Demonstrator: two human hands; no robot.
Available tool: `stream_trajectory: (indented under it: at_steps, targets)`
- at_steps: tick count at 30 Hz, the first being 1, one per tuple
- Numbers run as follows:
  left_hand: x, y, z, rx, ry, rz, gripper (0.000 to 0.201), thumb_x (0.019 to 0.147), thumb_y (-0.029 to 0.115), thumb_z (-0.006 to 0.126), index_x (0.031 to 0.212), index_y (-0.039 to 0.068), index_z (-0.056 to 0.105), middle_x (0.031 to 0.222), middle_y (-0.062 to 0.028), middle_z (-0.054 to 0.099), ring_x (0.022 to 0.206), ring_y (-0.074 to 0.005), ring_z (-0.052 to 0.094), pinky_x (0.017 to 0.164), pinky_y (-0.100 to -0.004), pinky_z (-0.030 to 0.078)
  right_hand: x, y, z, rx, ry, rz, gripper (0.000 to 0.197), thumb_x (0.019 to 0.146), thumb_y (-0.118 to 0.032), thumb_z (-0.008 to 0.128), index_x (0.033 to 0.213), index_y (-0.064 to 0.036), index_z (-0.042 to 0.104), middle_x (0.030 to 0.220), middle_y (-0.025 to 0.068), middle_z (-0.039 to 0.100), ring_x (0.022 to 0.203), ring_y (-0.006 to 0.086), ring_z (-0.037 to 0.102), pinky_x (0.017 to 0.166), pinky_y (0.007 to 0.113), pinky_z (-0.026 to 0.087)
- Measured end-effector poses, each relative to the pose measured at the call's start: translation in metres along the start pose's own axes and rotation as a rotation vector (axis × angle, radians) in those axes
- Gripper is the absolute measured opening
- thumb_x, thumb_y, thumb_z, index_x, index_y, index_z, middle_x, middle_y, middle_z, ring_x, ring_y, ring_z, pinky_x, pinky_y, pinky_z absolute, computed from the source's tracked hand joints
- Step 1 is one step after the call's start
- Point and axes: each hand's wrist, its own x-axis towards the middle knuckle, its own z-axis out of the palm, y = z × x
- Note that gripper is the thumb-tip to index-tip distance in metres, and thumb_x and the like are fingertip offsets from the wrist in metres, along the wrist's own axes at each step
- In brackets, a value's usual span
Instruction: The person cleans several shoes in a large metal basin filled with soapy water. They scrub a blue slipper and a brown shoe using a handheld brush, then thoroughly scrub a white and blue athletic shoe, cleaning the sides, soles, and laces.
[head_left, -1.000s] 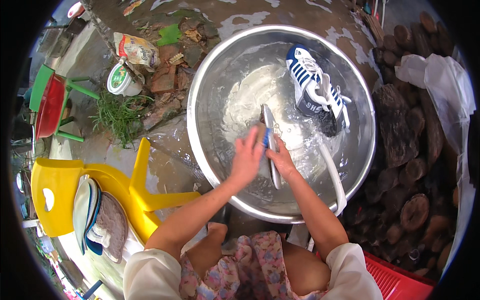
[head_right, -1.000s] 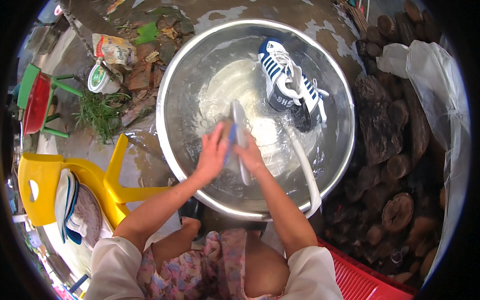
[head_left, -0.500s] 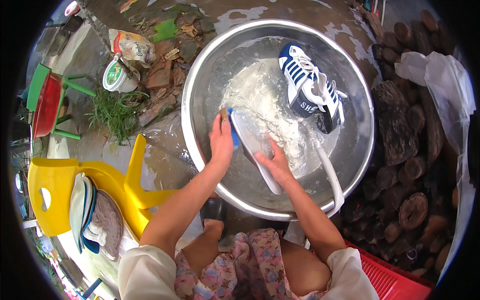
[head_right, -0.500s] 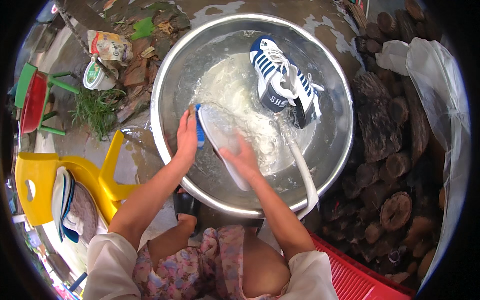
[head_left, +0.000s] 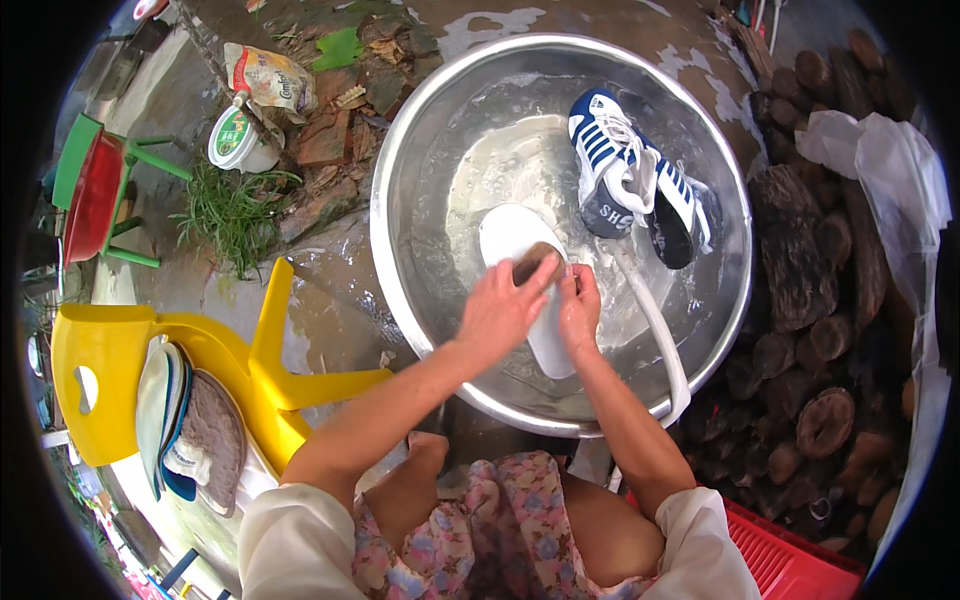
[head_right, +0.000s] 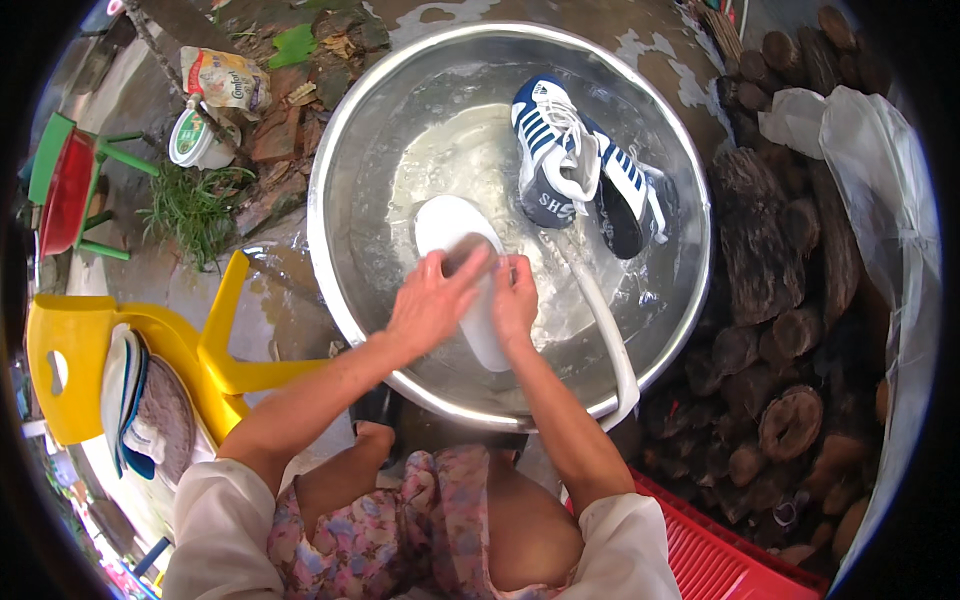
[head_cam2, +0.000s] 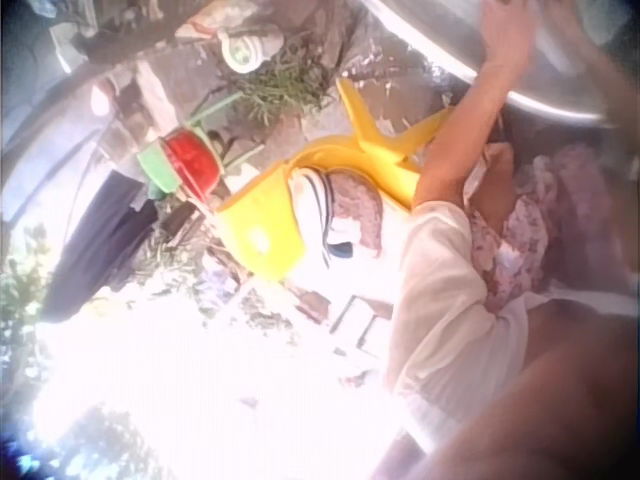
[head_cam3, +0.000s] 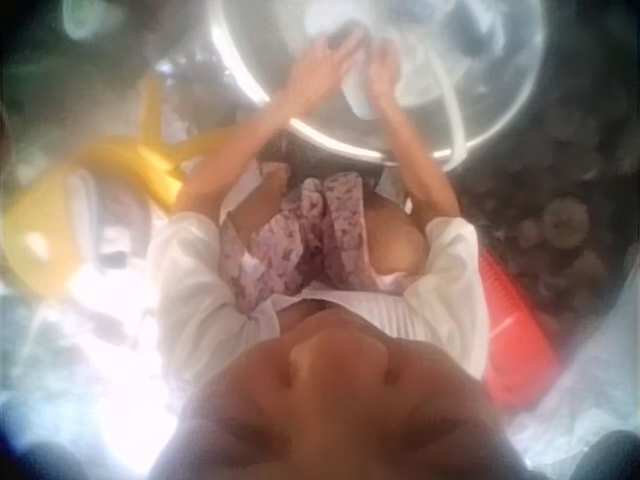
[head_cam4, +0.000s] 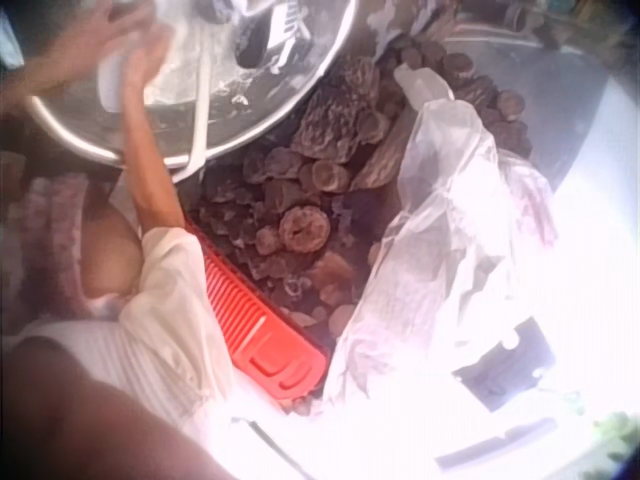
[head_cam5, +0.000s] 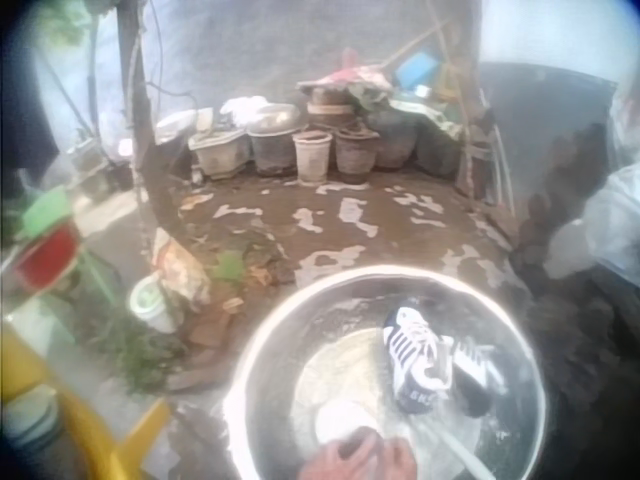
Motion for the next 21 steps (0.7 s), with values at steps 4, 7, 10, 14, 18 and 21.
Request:
stream_trajectory:
  at_steps: [4,7,10,14,18,21]
  targets:
    - [0.046,-0.047,-0.011,0.175,-0.062,-0.327,0.044,0.09,0.022,0.048,0.133,0.028,0.041,0.107,-0.0222,0.045,0.096,-0.0417,0.054,0.077,-0.0487,0.05,-0.025,-0.009,0.005,0.177,-0.107,0.004,0.02,0.092,-0.026,0.056,0.091,-0.0055,0.055,0.077,-0.0001,0.054,0.072,0.0079,0.046,0.065,0.025,0.04]
    - [0.055,-0.067,-0.023,0.027,-0.081,-0.636,0.046,0.096,0.024,0.041,0.141,0.021,0.031,0.134,-0.018,0.04,0.108,-0.0365,0.054,0.085,-0.0461,0.049,-0.031,-0.004,0.004,0.188,-0.125,0.007,0.02,0.092,-0.027,0.057,0.094,-0.0069,0.054,0.082,0.0012,0.055,0.077,0.0103,0.049,0.068,0.025,0.041]
    - [0.046,-0.038,-0.014,-1.346,0.151,-0.788,0.048,0.1,0.036,0.036,0.143,0.018,0.031,0.122,-0.005,0.052,0.101,-0.0157,0.056,0.08,-0.0338,0.049,-0.009,0.0,-0.011,0.513,-0.234,0.591,0.029,0.093,-0.027,0.055,0.115,-0.0122,0.045,0.098,0.009,0.057,0.087,0.0198,0.055,0.071,0.033,0.049]
    - [0.035,-0.036,0.005,-1.062,0.052,-0.544,0.051,0.098,0.038,0.041,0.144,0.018,0.03,0.125,-0.0104,0.051,0.107,-0.0241,0.053,0.089,-0.0398,0.044,0.001,-0.017,0.006,0.325,-0.343,0.488,0.036,0.096,-0.041,0.047,0.123,-0.0177,0.043,0.108,0.0057,0.055,0.094,0.0173,0.055,0.074,0.034,0.049]
    - [0.044,-0.06,0.005,-0.339,0.27,-0.614,0.055,0.097,0.035,0.041,0.145,0.015,0.025,0.138,-0.0228,0.041,0.122,-0.034,0.045,0.101,-0.0432,0.035,-0.001,-0.019,-0.001,0.539,-0.507,0.311,0.063,0.093,-0.053,0.042,0.139,-0.011,0.032,0.141,0.0082,0.034,0.13,0.0236,0.032,0.107,0.04,0.029]
    - [0.038,-0.072,0.023,-0.836,-0.004,-0.629,0.053,0.099,0.035,0.036,0.146,0.015,0.023,0.137,-0.0153,0.042,0.123,-0.0276,0.041,0.1,-0.0432,0.036,-0.006,-0.025,0.015,0.1,-0.584,0.146,0.075,0.089,-0.063,0.043,0.141,-0.0092,0.034,0.142,0.0103,0.036,0.13,0.0239,0.036,0.107,0.04,0.03]
